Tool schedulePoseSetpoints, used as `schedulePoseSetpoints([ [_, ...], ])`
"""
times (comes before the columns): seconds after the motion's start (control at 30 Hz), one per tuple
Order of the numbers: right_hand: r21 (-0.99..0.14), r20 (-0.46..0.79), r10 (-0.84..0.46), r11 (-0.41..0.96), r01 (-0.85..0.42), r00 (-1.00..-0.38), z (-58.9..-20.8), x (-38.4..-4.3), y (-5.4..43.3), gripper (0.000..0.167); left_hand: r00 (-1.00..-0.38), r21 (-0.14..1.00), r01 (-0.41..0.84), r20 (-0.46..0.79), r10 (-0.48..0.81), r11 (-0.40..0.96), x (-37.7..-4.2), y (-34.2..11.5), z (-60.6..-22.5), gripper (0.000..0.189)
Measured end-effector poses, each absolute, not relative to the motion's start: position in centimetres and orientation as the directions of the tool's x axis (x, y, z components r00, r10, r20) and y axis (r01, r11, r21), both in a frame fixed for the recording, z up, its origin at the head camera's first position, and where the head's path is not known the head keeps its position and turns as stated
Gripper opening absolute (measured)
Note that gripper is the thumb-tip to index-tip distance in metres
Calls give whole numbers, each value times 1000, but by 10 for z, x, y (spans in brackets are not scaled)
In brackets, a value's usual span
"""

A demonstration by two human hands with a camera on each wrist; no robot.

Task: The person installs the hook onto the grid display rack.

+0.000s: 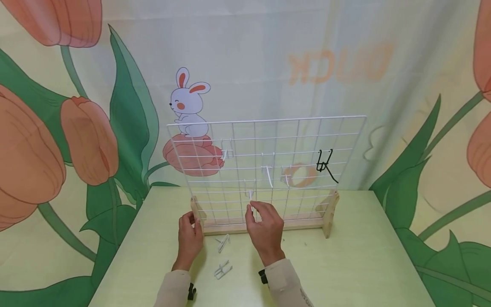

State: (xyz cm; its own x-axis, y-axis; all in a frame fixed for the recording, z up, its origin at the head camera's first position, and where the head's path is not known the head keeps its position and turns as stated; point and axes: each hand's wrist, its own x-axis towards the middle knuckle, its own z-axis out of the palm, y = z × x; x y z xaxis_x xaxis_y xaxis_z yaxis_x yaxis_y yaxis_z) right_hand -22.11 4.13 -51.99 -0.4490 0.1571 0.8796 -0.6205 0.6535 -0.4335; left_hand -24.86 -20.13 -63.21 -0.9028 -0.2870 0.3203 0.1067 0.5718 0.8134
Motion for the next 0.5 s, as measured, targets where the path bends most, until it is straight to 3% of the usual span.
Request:
schedulePoseSetpoints([
  [0.5, -442, 876, 156, 640, -628, -456, -517, -205, 48, 16, -903, 812, 112, 324, -283, 572, -248, -201, -634, 34],
])
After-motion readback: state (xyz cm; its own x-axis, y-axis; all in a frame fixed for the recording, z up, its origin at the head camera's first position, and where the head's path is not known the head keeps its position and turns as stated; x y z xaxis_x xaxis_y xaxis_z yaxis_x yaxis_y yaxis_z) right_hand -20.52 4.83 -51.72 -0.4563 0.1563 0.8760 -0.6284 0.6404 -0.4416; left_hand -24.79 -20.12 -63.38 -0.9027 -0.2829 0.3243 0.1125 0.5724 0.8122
